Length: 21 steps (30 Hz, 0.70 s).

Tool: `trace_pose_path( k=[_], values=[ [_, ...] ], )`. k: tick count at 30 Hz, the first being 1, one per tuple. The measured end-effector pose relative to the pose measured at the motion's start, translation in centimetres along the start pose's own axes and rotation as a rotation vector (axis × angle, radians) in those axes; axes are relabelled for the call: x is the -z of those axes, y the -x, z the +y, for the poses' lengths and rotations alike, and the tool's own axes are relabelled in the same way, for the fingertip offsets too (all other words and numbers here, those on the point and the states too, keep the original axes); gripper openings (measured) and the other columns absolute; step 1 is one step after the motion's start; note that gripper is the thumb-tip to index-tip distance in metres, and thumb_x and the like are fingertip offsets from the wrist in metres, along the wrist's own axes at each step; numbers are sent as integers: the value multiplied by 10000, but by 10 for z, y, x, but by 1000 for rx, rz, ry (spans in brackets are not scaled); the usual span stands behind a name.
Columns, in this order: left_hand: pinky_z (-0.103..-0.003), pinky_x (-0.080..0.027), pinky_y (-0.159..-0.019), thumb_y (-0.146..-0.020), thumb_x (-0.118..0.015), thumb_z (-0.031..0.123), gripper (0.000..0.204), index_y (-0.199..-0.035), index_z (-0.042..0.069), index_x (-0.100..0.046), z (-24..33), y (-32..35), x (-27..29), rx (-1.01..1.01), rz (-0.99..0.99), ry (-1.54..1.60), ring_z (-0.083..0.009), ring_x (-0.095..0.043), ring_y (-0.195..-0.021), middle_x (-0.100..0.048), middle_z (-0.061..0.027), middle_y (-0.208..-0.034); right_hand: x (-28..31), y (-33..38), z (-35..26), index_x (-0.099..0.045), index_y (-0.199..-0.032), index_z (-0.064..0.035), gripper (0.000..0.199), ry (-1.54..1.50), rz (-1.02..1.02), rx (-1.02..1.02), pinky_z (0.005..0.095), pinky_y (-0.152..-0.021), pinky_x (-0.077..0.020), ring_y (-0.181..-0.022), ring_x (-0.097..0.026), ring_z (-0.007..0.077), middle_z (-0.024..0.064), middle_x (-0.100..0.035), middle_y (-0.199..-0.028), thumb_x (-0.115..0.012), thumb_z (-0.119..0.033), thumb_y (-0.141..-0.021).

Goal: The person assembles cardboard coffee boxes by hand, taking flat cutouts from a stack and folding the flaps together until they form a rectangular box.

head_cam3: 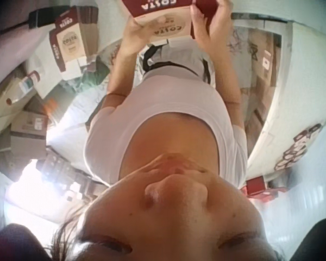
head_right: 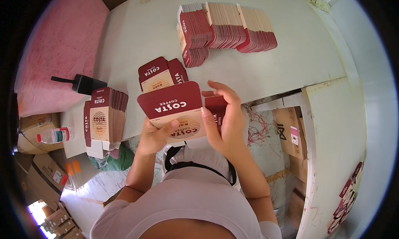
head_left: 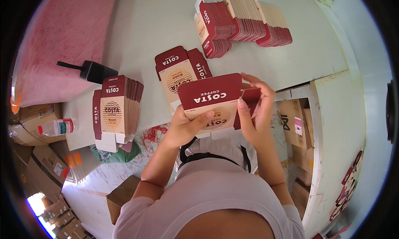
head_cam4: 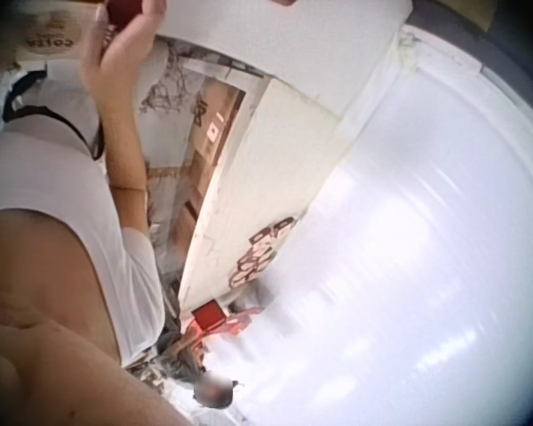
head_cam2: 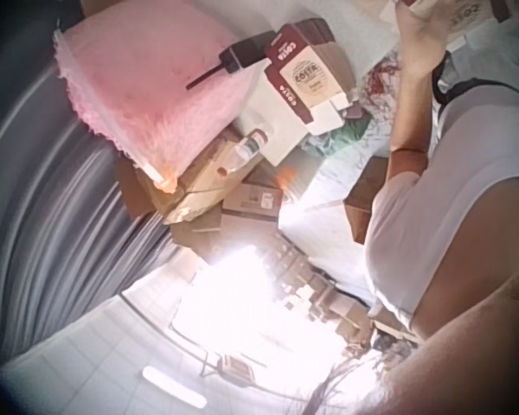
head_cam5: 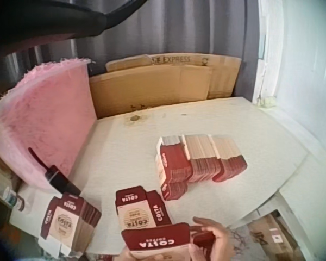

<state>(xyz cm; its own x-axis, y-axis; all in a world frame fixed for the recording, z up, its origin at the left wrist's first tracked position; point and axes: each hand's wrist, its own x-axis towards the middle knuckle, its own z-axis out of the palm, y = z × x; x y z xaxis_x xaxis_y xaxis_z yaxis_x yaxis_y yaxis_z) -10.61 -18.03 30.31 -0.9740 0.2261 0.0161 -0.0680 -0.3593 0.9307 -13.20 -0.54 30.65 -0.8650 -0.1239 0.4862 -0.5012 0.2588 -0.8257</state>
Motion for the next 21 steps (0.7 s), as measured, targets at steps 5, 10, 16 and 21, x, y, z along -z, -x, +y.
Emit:
trace_pose_path(
  k=[5, 10, 16, 21],
  values=[
    [-292, -380, -896, -868, -525, 56, 381, -1230, 19, -415, 1, 10, -13, 109, -84, 154, -127, -468, -1038, -508, -46, -1142, 2, 5, 1, -289, -1038, -15, 362, -485, -11, -125, 276, -757, -423, -939, -506, 166, 179, -425, -1154, -562, -86, -810],
    [-351, -267, -999, -758, -508, -13, 553, -1275, 32, -317, -1, 10, -35, 81, -251, 184, -199, -340, -1204, -347, -103, -1286, 12, 7, 10, -339, -955, -46, 323, -712, -71, -252, 307, -815, -397, -1015, -477, 184, 133, -432, -1125, -597, -165, -802],
    [-474, -177, -1039, -725, -543, 59, 576, -1242, 63, -290, -18, -1, -46, -201, -444, 79, -313, -200, -1298, -208, -196, -1374, 14, 16, 18, -376, -913, -70, 419, -731, -9, -246, 336, -847, -368, -1031, -489, 219, 121, -461, -1100, -624, -374, -767],
    [-392, -197, -1027, -602, -551, -84, 681, -1231, 65, -338, -17, 1, -56, -209, -402, -54, -307, -248, -1280, -243, -194, -1358, 11, 20, 21, -369, -922, -68, 411, -767, 26, -228, 337, -837, -375, -1001, -502, 222, 120, -458, -1103, -598, -379, -783]
  ],
)
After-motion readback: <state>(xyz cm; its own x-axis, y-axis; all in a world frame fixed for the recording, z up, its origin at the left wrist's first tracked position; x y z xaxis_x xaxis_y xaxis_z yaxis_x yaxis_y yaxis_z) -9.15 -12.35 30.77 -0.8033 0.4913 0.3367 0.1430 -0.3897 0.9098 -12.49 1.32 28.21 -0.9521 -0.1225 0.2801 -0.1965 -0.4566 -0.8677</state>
